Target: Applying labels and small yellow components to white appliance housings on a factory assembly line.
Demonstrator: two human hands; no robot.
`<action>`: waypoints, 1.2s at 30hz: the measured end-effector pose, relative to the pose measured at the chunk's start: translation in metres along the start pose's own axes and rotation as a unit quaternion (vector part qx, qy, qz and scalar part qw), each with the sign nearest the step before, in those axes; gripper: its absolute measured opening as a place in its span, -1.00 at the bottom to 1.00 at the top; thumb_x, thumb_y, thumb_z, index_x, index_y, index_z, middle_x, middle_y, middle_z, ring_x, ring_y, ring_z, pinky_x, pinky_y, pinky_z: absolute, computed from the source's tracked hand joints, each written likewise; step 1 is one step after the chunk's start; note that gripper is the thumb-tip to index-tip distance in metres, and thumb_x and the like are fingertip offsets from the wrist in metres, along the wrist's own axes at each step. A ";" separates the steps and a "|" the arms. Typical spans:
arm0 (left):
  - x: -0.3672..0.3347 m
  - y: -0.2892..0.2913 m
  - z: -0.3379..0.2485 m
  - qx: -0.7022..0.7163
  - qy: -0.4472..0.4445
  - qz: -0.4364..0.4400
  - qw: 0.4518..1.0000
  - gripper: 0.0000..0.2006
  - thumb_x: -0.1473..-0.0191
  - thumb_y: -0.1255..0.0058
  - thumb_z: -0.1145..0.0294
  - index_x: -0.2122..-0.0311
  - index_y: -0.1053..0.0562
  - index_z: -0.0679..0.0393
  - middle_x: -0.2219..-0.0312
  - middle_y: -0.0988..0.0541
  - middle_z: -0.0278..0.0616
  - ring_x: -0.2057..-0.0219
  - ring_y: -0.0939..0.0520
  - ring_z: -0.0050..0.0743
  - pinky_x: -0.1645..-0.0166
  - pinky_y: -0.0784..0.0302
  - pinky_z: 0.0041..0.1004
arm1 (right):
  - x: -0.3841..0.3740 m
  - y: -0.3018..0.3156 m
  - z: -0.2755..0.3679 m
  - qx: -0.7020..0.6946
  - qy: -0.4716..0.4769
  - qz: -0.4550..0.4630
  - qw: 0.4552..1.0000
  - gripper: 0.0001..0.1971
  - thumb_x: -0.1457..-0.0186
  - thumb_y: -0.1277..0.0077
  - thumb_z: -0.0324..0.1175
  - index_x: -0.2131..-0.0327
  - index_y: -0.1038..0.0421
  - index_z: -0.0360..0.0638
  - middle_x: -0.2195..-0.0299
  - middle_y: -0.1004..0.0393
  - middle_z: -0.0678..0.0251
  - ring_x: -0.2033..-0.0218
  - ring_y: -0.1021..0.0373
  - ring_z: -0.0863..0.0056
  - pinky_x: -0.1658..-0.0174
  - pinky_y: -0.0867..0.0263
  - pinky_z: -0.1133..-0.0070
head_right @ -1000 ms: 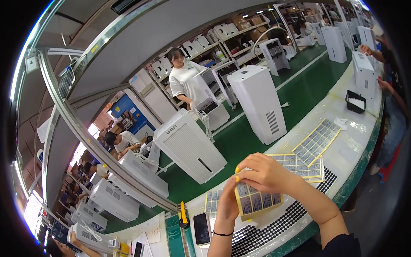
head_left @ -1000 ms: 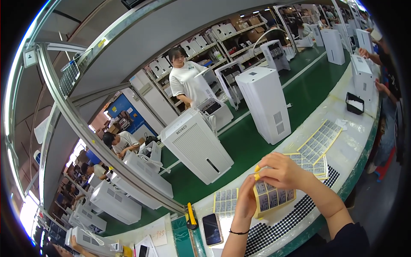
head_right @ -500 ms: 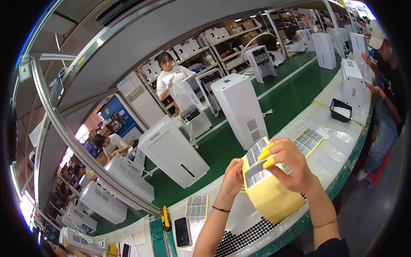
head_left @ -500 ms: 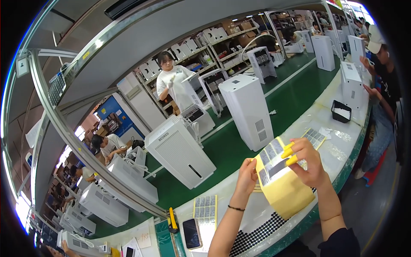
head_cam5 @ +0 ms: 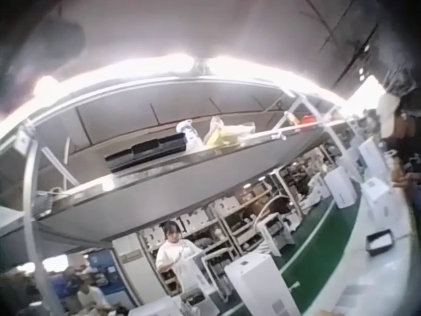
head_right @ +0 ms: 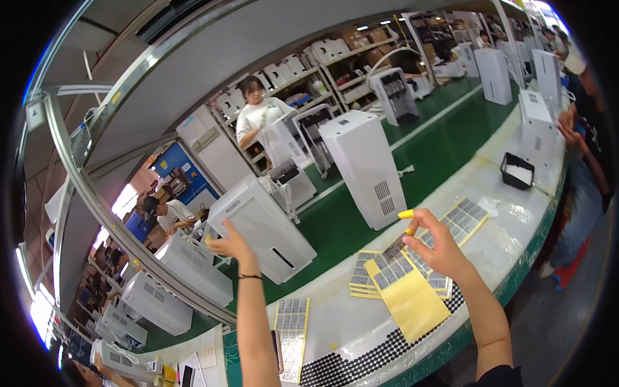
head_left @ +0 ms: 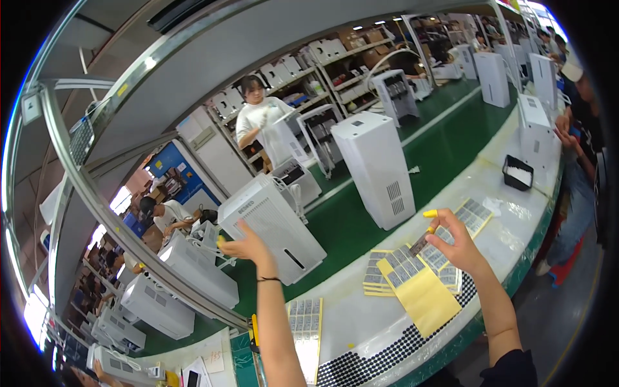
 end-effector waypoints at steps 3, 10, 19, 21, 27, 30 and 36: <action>-0.094 -0.010 0.061 0.053 0.093 0.039 0.993 -0.15 0.09 -0.18 -0.04 -0.11 -0.09 0.41 -0.04 -0.17 0.23 -0.10 -0.20 0.15 -0.17 -0.14 -0.08 | -0.013 -0.029 -0.018 -0.058 -0.024 0.018 0.998 -0.62 -0.02 -0.03 -0.59 0.05 -0.27 -0.18 0.40 -0.27 0.42 0.26 -0.29 0.62 0.04 -0.15 0.61; -0.092 -0.068 0.090 0.117 0.187 0.229 0.948 -0.27 0.12 -0.21 0.02 -0.02 -0.23 0.35 0.04 -0.35 0.08 0.08 -0.43 -0.07 -0.01 -0.35 -0.24 | -0.034 -0.067 -0.058 -0.097 -0.080 0.032 0.992 -0.66 -0.07 0.00 -0.54 0.05 -0.23 -0.15 0.37 -0.35 0.45 0.22 -0.30 0.64 0.02 -0.18 0.60; -0.075 -0.072 0.076 0.153 0.162 0.153 0.963 -0.53 0.03 0.03 0.19 0.13 -0.27 0.37 0.26 -0.40 -0.06 0.28 -0.47 -0.29 0.20 -0.43 -0.34 | -0.054 -0.122 -0.068 -0.209 -0.135 0.053 0.967 -0.54 -0.17 0.09 -0.44 -0.12 -0.03 -0.08 0.07 -0.25 0.24 0.05 -0.31 0.48 -0.06 -0.17 0.56; -0.060 -0.066 0.061 0.183 0.197 0.164 0.949 -0.51 0.01 0.04 0.21 0.06 -0.20 0.33 0.18 -0.34 -0.04 0.21 -0.43 -0.30 0.13 -0.39 -0.36 | -0.063 -0.130 -0.067 -0.204 -0.143 0.049 0.967 -0.48 -0.18 0.10 -0.42 -0.17 0.04 -0.06 -0.02 -0.18 0.18 -0.01 -0.30 0.45 -0.09 -0.16 0.55; -0.032 -0.017 0.010 0.347 0.232 0.193 0.888 -0.51 -0.06 0.08 0.29 -0.05 -0.08 0.19 0.08 -0.26 -0.11 0.09 -0.33 -0.37 -0.02 -0.26 -0.40 | -0.111 -0.159 -0.041 -0.212 -0.103 0.046 0.971 -0.28 -0.20 0.09 -0.20 -0.27 0.31 -0.04 -0.25 0.21 0.03 -0.16 -0.15 0.30 -0.18 -0.09 0.42; -0.010 0.019 -0.016 0.321 0.172 0.200 0.910 -0.57 -0.15 0.11 0.28 -0.06 -0.11 0.20 0.08 -0.28 -0.15 0.05 -0.32 -0.37 -0.06 -0.22 -0.40 | -0.131 -0.175 -0.033 -0.223 -0.102 0.038 0.969 -0.24 -0.21 0.11 -0.14 -0.27 0.38 -0.03 -0.28 0.31 0.04 -0.20 -0.08 0.29 -0.19 -0.06 0.39; 0.085 0.079 0.012 0.444 0.380 0.103 0.805 -0.43 -0.23 0.34 -0.03 -0.21 -0.09 0.13 -0.16 -0.17 -0.17 -0.12 -0.26 -0.35 -0.23 -0.02 -0.37 | -0.155 -0.198 -0.010 -0.284 -0.155 0.006 0.946 -0.12 -0.15 0.12 0.10 -0.28 0.46 -0.01 -0.29 0.28 0.13 -0.27 0.08 0.31 -0.22 0.03 0.37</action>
Point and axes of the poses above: each hand's wrist, its own x-axis away from the middle knuckle, its own y-axis out of the back of the hand, z = x × y, the point moved 10 cm from there along -x, towards the middle knuckle
